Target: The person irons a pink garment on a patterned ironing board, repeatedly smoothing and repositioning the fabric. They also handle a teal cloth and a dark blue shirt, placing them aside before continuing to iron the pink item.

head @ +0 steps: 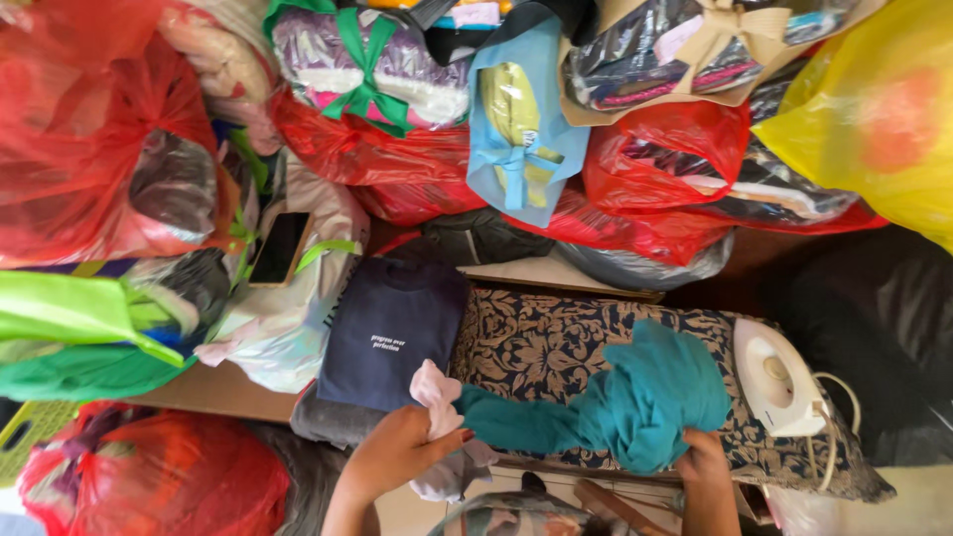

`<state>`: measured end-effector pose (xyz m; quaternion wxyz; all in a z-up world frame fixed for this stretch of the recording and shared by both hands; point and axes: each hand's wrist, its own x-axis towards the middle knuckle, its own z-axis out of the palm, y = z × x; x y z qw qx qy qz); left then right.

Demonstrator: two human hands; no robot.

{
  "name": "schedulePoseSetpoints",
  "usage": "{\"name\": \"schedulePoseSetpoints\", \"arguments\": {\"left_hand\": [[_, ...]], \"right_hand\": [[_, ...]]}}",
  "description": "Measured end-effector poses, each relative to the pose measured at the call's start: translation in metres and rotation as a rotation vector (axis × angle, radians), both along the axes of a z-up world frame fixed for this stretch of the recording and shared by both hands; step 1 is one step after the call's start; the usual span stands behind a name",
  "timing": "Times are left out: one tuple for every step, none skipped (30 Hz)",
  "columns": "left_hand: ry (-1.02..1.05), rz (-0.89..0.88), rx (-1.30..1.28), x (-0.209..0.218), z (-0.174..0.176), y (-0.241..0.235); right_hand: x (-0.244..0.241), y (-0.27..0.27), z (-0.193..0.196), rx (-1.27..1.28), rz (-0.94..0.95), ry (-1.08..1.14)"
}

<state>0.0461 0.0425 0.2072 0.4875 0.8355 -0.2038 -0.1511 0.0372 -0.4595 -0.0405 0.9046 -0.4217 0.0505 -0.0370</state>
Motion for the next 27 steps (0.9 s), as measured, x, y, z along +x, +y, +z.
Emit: {"name": "schedulePoseSetpoints", "arguments": {"left_hand": [[-0.007, 0.088, 0.1, -0.005, 0.0, 0.003], [-0.012, 0.175, 0.202, -0.009, -0.002, 0.009], [-0.006, 0.27, 0.304, -0.02, -0.003, 0.015], [-0.026, 0.32, 0.295, -0.028, -0.006, 0.022], [-0.039, 0.375, 0.289, -0.035, -0.009, 0.029], [-0.053, 0.43, 0.285, -0.045, -0.013, 0.036], [-0.058, 0.489, 0.367, -0.055, -0.017, 0.043], [-0.06, 0.546, 0.45, -0.063, -0.02, 0.047], [-0.07, 0.599, 0.533, -0.069, -0.025, 0.049], [-0.044, 0.688, 0.602, -0.075, -0.03, 0.049], [-0.018, 0.777, 0.669, -0.079, -0.034, 0.048], [0.01, 0.866, 0.737, -0.082, -0.036, 0.046], [-0.035, 0.934, 0.752, -0.085, -0.038, 0.044], [-0.081, 1.002, 0.769, -0.086, -0.039, 0.041], [-0.129, 1.064, 0.788, -0.087, -0.035, 0.038], [-0.088, 1.082, 0.765, -0.089, -0.029, 0.034], [-0.052, 1.095, 0.74, -0.092, -0.021, 0.028], [-0.016, 1.108, 0.714, -0.096, -0.01, 0.022], [-0.025, 1.101, 0.613, -0.099, 0.001, 0.016], [-0.036, 1.093, 0.512, -0.103, 0.012, 0.01], [-0.05, 1.083, 0.412, -0.105, 0.021, 0.003], [-0.072, 1.038, 0.257, -0.108, 0.028, -0.003], [-0.096, 0.985, 0.102, -0.111, 0.035, -0.008], [-0.121, 0.929, -0.052, -0.113, 0.042, -0.012], [-0.102, 0.901, -0.208, -0.115, 0.048, -0.014], [-0.083, 0.869, -0.363, -0.118, 0.056, -0.016], [-0.066, 0.831, -0.516, -0.12, 0.064, -0.018]], "right_hand": [[0.013, 0.001, 0.001, 0.041, 0.03, -0.01], [0.026, 0.003, 0.002, 0.082, 0.06, -0.02], [0.039, 0.006, 0.006, 0.123, 0.1, -0.02], [0.053, 0.009, 0.01, 0.131, 0.122, -0.033], [0.064, 0.013, 0.015, 0.14, 0.149, -0.04], [0.073, 0.017, 0.02, 0.15, 0.176, -0.046], [0.082, 0.022, 0.027, 0.173, 0.206, -0.05], [0.088, 0.025, 0.033, 0.197, 0.236, -0.052], [0.094, 0.029, 0.037, 0.222, 0.261, -0.063], [0.101, 0.034, 0.039, 0.076, 0.266, -0.002], [0.111, 0.037, 0.041, -0.071, 0.27, 0.053], [0.12, 0.041, 0.043, -0.22, 0.274, 0.104], [0.128, 0.048, 0.045, -0.489, 0.397, 0.085], [0.137, 0.058, 0.047, -0.759, 0.518, 0.055], [0.145, 0.07, 0.049, -1.028, 0.63, 0.018], [0.148, 0.084, 0.05, -1.252, 0.627, 0.002], [0.145, 0.099, 0.05, -1.476, 0.61, -0.018], [0.143, 0.11, 0.049, -1.699, 0.583, -0.043], [0.144, 0.118, 0.049, -1.715, 0.542, -0.134], [0.147, 0.128, 0.044, -1.727, 0.501, -0.226], [0.149, 0.136, 0.038, -1.734, 0.458, -0.318], [0.15, 0.142, 0.03, -1.713, 0.527, -0.34], [0.148, 0.148, 0.021, -1.693, 0.592, -0.356], [0.147, 0.154, 0.013, -1.672, 0.657, -0.371], [0.145, 0.16, 0.004, -1.8, 0.739, -0.304], [0.143, 0.166, -0.005, -1.926, 0.819, -0.232], [0.143, 0.17, -0.013, -2.049, 0.895, -0.154]]}}
